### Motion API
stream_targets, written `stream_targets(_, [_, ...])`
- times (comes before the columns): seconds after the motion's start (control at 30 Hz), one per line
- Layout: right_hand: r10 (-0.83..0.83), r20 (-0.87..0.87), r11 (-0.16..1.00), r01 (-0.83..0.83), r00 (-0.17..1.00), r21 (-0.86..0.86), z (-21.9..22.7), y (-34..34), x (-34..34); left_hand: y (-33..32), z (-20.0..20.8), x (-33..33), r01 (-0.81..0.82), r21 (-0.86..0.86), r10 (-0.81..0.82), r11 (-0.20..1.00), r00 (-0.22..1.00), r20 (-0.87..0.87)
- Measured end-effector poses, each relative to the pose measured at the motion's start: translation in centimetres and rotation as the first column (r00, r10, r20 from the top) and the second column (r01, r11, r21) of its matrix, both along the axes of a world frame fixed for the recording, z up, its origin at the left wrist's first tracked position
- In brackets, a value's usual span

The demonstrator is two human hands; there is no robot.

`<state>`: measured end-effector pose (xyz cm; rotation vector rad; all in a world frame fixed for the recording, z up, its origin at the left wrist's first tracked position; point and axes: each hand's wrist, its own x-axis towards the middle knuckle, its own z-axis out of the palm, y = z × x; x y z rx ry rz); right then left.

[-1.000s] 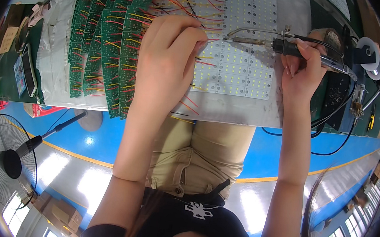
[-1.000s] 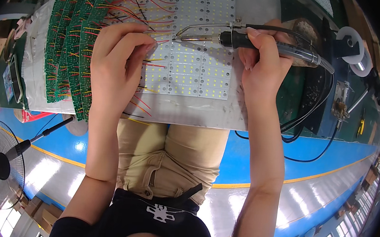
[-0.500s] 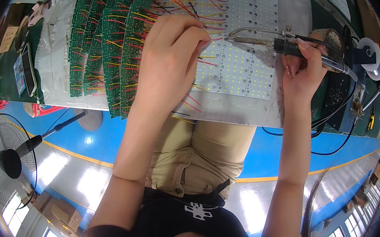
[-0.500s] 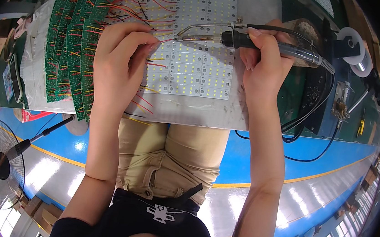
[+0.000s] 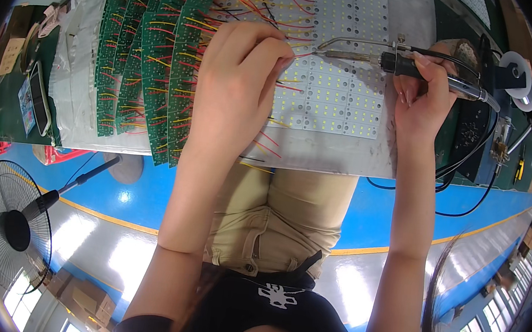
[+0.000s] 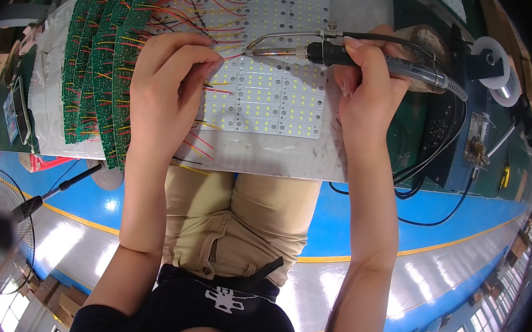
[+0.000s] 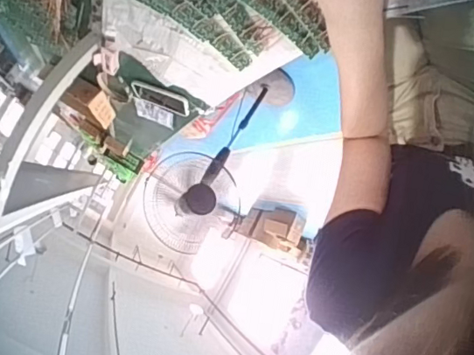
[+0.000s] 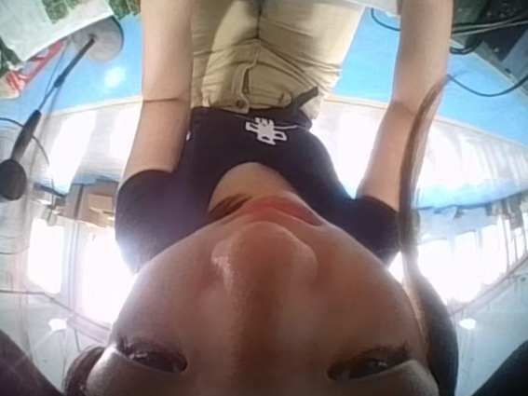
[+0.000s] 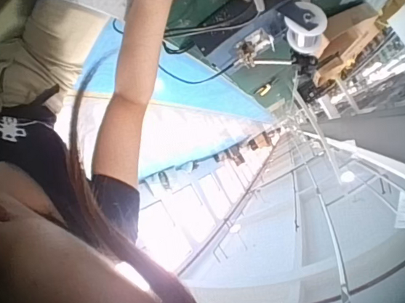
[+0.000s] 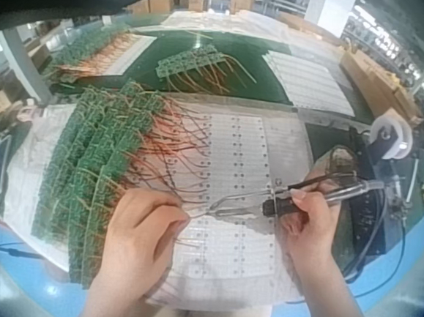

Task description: Soldering individual wires onto a large LED panel array at a workbench.

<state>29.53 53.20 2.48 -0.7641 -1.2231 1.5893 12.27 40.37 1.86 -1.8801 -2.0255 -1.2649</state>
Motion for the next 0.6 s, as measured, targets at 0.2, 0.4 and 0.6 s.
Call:
stream_targets(0.2, [-0.026, 0.016, 1.0, 0.026, 1.0, 0.01, -0.1, -0.11, 0.01, -0.02, -0.12, 0.0, 0.0, -0.003, 0.0, 1.0, 1.0, 0.011])
stream_targets(0.4, [-0.019, 0.013, 1.0, 0.019, 1.0, 0.003, -0.08, -0.22, 0.0, -0.15, -0.18, -0.12, 0.004, -0.007, -0.004, 1.0, 1.0, 0.014])
stream_targets(0.6, [0.0, 0.009, 1.0, 0.0, 1.0, 0.025, -0.01, -0.16, -0.06, -0.17, -0.08, -0.01, 0.001, -0.018, 0.0, 1.0, 0.999, 0.033])
